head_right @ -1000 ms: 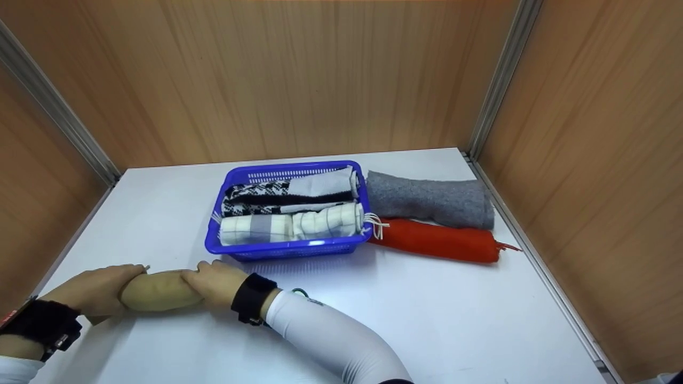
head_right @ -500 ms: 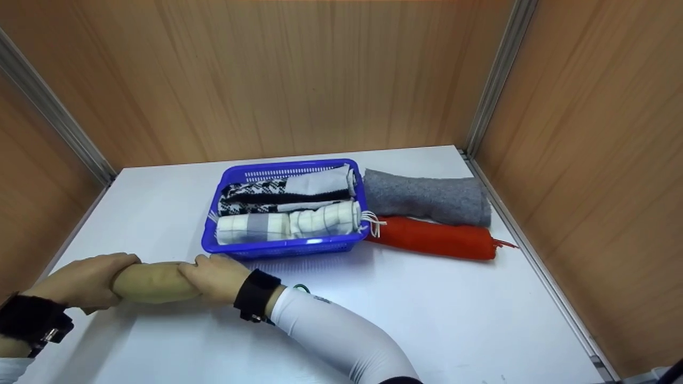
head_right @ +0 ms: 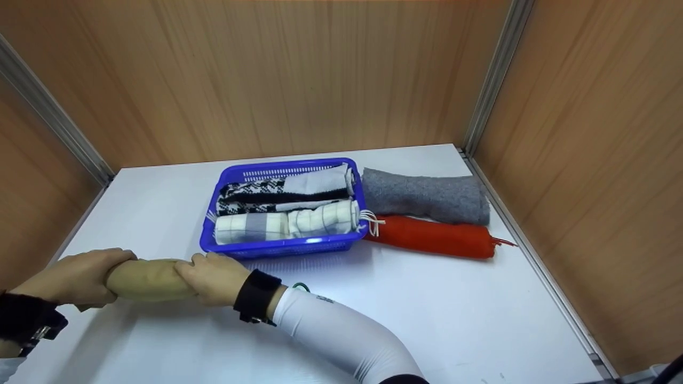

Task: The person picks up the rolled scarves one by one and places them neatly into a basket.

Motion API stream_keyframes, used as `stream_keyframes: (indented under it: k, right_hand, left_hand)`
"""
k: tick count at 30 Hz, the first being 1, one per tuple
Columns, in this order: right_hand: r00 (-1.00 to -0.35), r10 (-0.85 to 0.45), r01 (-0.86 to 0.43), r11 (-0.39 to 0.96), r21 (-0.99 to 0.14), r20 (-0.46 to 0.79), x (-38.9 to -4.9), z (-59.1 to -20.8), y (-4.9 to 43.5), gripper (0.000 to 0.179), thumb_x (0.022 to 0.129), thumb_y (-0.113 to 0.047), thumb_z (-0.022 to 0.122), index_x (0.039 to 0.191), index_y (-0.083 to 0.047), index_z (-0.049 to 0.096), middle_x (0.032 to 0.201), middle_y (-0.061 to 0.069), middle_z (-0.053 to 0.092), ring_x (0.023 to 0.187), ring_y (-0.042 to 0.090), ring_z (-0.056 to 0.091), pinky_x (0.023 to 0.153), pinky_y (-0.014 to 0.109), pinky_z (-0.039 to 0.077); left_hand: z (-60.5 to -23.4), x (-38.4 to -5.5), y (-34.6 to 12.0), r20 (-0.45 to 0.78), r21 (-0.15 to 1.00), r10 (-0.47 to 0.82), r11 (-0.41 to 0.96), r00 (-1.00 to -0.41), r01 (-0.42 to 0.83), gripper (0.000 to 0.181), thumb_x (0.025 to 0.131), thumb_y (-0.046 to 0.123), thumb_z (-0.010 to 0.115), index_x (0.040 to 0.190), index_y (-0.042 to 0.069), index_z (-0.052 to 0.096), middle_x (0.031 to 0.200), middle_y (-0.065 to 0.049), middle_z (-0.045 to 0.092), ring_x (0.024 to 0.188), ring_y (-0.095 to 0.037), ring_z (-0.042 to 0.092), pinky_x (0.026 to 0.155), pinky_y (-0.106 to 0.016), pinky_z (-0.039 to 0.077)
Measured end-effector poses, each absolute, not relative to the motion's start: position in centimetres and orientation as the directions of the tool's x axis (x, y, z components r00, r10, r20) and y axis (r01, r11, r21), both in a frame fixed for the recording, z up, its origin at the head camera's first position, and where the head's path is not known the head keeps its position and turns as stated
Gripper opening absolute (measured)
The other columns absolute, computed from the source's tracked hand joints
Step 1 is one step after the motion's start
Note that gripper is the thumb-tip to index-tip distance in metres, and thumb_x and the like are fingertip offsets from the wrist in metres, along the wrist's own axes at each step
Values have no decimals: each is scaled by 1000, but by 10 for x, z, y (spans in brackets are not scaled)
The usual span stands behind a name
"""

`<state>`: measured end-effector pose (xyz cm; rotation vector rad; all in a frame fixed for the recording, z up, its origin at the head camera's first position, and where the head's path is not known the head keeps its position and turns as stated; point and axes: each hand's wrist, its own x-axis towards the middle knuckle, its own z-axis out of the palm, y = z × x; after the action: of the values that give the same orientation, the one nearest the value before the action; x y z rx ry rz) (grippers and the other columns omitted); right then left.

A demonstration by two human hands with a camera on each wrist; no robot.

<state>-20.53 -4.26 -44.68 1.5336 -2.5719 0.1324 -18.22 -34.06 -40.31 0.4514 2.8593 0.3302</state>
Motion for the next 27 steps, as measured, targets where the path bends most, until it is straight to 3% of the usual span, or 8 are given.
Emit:
stream_keyframes:
  k: [4,9,20,27]
  right_hand:
    - [-460,-870,-884,468,4,180,-204,-439,-40,71,95,-28,81,157,-8,54,118,7,72,100,18,71,89,28,61]
    - [-498,-855,-867,491,-84,142,-206,-429,-34,74,95,-25,81,160,-10,51,126,9,70,108,19,70,94,28,61]
    - [-519,-844,-854,503,-133,135,-214,-414,-20,76,94,-24,81,162,-11,49,127,8,67,113,20,68,102,30,58]
    - [-540,-827,-841,522,-143,157,-219,-407,-10,77,92,-23,82,161,-13,51,131,9,68,118,23,69,105,34,59]
  left_hand:
    - [-396,-181,-340,-187,251,323,929,-928,273,51,64,0,77,106,28,67,90,6,65,61,-15,58,49,-35,48]
    - [-387,-183,-337,-194,263,328,925,-925,273,51,68,1,79,110,28,68,92,5,67,59,-16,59,51,-35,49]
    - [-374,-188,-327,-122,231,349,921,-929,315,53,66,7,81,114,26,69,98,6,69,76,-15,61,57,-34,50]
    - [-368,-190,-320,-132,283,334,915,-933,288,52,70,10,83,117,25,68,99,2,70,65,-14,63,56,-35,51]
